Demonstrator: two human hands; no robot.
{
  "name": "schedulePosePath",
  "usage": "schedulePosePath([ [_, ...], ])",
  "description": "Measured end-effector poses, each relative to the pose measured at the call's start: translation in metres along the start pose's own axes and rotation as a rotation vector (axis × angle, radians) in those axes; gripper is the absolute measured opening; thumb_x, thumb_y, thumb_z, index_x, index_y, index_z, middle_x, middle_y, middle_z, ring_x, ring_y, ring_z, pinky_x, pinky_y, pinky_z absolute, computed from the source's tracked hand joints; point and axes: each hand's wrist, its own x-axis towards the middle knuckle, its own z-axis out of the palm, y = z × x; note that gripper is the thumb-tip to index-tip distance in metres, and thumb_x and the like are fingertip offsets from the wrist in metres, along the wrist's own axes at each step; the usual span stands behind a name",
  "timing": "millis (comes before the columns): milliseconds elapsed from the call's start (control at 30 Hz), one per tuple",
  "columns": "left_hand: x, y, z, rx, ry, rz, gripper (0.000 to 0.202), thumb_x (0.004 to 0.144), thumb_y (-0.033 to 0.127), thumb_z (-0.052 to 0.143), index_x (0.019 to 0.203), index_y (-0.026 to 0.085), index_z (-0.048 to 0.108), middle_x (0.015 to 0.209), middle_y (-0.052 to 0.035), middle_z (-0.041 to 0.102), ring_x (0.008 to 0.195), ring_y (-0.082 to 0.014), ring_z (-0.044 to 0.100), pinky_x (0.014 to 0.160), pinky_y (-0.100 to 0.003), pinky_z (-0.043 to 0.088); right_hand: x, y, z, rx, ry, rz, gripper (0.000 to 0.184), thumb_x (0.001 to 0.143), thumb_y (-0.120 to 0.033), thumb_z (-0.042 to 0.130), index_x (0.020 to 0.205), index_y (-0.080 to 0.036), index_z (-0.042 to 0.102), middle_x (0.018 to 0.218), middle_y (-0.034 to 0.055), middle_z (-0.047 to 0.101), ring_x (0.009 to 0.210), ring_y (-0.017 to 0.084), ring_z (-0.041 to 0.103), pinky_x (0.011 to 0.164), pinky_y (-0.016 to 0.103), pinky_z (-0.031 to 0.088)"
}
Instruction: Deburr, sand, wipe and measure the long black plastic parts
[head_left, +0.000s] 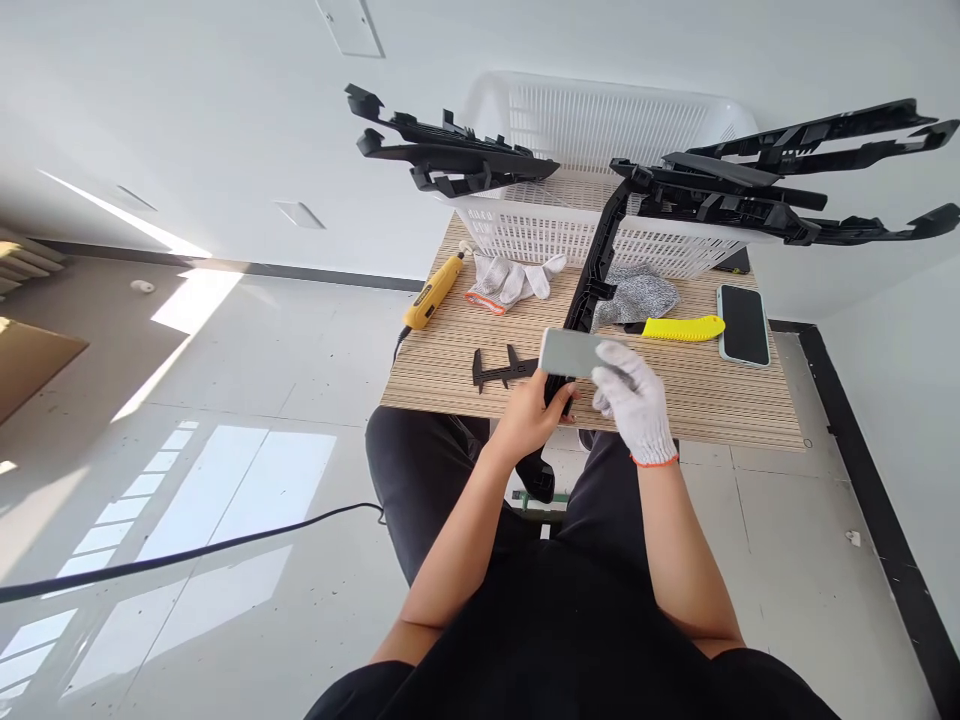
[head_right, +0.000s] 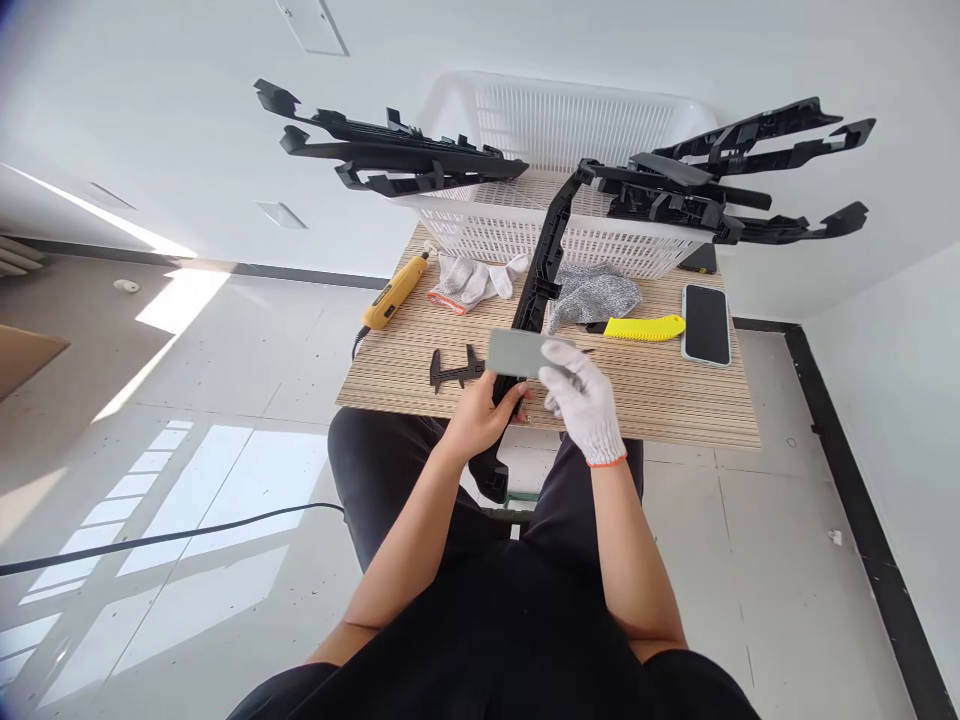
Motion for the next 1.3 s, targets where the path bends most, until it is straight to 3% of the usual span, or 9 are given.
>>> schedulePosePath([
  [133,-0.0005,0.0007,-0.0001,-0.012,0.012,-0.012,0.031,0.1,0.043,0.051,0.121,0.021,0.052,0.094,-0.0039,0.074,0.061,-0.0152,0.071,0.064,-0.027,0.061,0.0016,-0.0021,-0.0008,0.068,0.148,-0.05,0.035,0.083,-0.041,0.075,0.116,-0.031,0.069,0.074,-0.0044,0.068,0.046,0.007,0.053,0.038,0.02,0.039],
  [500,-0.0004,-0.0006,-0.0004,0.033,0.003,-0.007,0.029,0.1,0.043,0.051,0.117,0.02,0.052,0.092,-0.0039,0.074,0.062,-0.0161,0.072,0.061,-0.026,0.059,0.0005,-0.0004,0.0002,-0.019,0.01,0.006,0.036,0.078,-0.04,0.08,0.11,-0.028,0.072,0.068,-0.0038,0.066,0.05,0.01,0.056,0.044,0.025,0.045],
  [600,-0.0004,-0.0004,-0.0004,0.018,0.009,-0.003,0.029,0.1,0.044,0.05,0.117,0.02,0.052,0.093,-0.0044,0.074,0.062,-0.0156,0.072,0.064,-0.027,0.06,0.0002,-0.0008,0.001,0.037,0.135,-0.049,0.035,0.081,-0.04,0.076,0.114,-0.029,0.07,0.076,-0.0034,0.068,0.049,0.008,0.053,0.042,0.023,0.043],
  [733,-0.0006,0.0001,-0.0006,0.029,0.0,-0.002,0.028,0.101,0.042,0.05,0.118,0.02,0.052,0.094,-0.0046,0.075,0.062,-0.0154,0.072,0.063,-0.026,0.059,0.0003,0.0003,0.0014,-0.008,0.01,-0.007,0.035,0.076,-0.038,0.081,0.108,-0.027,0.073,0.076,-0.0027,0.068,0.052,0.009,0.055,0.046,0.024,0.046],
  [833,-0.0006,0.0005,-0.0006,0.016,0.012,-0.006,0.029,0.1,0.043,0.051,0.119,0.02,0.051,0.094,-0.0041,0.075,0.063,-0.0155,0.072,0.065,-0.027,0.06,0.0007,0.0008,0.0007,0.053,0.15,-0.057,0.036,0.081,-0.04,0.076,0.114,-0.029,0.07,0.088,-0.0013,0.071,0.05,0.006,0.051,0.043,0.023,0.043],
  [967,-0.0006,0.0012,-0.0006,0.043,-0.001,-0.009,0.026,0.1,0.043,0.05,0.11,0.019,0.054,0.093,-0.0056,0.075,0.064,-0.0166,0.072,0.062,-0.027,0.059,0.0004,0.0,-0.0006,-0.019,-0.032,0.04,0.035,0.077,-0.039,0.08,0.109,-0.028,0.072,0.084,-0.0009,0.07,0.053,0.008,0.054,0.045,0.024,0.046],
  [1100,-0.0006,0.0016,-0.0006,0.003,0.004,-0.019,0.032,0.1,0.045,0.05,0.119,0.02,0.051,0.095,-0.0049,0.075,0.063,-0.0162,0.072,0.064,-0.028,0.06,0.0007,-0.002,0.0011,0.051,0.135,-0.037,0.035,0.08,-0.039,0.077,0.113,-0.031,0.07,0.09,-0.0016,0.07,0.051,0.006,0.051,0.042,0.022,0.042],
  [1200,-0.0006,0.0016,-0.0007,0.03,-0.006,-0.016,0.031,0.1,0.045,0.049,0.118,0.019,0.053,0.094,-0.0054,0.075,0.064,-0.0166,0.072,0.063,-0.027,0.059,0.0007,-0.0035,0.0023,0.007,0.018,0.011,0.033,0.077,-0.037,0.081,0.108,-0.028,0.073,0.08,-0.0019,0.069,0.053,0.009,0.055,0.044,0.023,0.044],
  [1300,-0.0009,0.0022,-0.0008,0.027,0.004,-0.014,0.032,0.1,0.044,0.049,0.121,0.02,0.052,0.095,-0.0051,0.075,0.064,-0.0163,0.072,0.065,-0.028,0.06,0.0007,-0.0042,0.0024,0.052,0.13,-0.032,0.033,0.079,-0.037,0.078,0.111,-0.03,0.071,0.083,-0.0024,0.068,0.053,0.007,0.053,0.044,0.022,0.043],
])
